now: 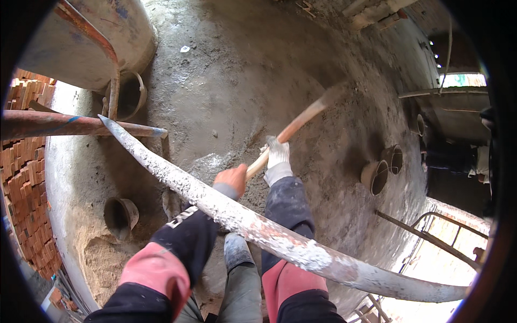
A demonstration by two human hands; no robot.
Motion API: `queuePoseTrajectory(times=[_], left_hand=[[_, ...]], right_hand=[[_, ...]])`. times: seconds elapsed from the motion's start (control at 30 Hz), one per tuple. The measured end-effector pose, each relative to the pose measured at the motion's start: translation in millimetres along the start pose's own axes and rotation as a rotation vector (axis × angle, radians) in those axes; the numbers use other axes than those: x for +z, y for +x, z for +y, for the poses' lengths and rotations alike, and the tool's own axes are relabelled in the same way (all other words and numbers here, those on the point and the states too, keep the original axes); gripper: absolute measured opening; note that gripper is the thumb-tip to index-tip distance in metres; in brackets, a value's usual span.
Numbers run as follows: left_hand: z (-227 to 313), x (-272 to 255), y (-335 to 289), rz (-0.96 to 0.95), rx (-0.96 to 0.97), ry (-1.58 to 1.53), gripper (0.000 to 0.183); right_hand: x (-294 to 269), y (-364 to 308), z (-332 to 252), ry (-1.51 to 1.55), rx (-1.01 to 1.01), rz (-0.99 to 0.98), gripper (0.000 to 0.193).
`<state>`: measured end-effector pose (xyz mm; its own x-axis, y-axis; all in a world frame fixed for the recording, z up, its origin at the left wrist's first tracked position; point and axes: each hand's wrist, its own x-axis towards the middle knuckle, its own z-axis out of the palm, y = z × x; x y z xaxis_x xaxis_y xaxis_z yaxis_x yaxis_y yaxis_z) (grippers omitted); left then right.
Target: The person uses a hoe to mix a pile of sand and cement on the floor of a construction site. The person repeatedly turns and blends the dry materials together to create a uniform mixture.
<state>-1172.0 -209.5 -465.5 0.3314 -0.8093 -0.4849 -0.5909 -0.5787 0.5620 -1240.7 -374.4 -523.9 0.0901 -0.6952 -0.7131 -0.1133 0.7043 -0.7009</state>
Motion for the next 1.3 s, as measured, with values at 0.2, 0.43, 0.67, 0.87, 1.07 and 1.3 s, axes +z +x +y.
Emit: queuePoseTrajectory(times=[0.2, 0.43, 0.67, 0.87, 1.07, 1.3], left_hand=[[11, 26, -38, -0.153, -0.175, -0.143, 0.026], [-69, -4, -289, -0.426, -0.382, 0.001, 0.032], [-140, -61, -484, -0.535, -0.597, -0.222, 0.037], [-128, -101, -451, -0.585, -0.457, -0.143, 0.045], [-64, -30, -254, -0.371, 0.312, 0.197, 0.023], [33, 60, -103, -0.523, 0.325, 0.256, 0.021]], right_hand=[[4, -3, 15, -0.308, 0.135, 0.064, 0.039], [-19, -117, 178, -0.012, 0.173, 0.024, 0.023], [-18, -319, 246, 0.049, 0.517, 0.145, 0.027], [-33, -331, 197, 0.075, 0.364, 0.385, 0.038], [-118, -197, 126, 0.48, -0.058, 0.57, 0.032], [-166, -122, 108, 0.261, 0.088, 0.498, 0.023]])
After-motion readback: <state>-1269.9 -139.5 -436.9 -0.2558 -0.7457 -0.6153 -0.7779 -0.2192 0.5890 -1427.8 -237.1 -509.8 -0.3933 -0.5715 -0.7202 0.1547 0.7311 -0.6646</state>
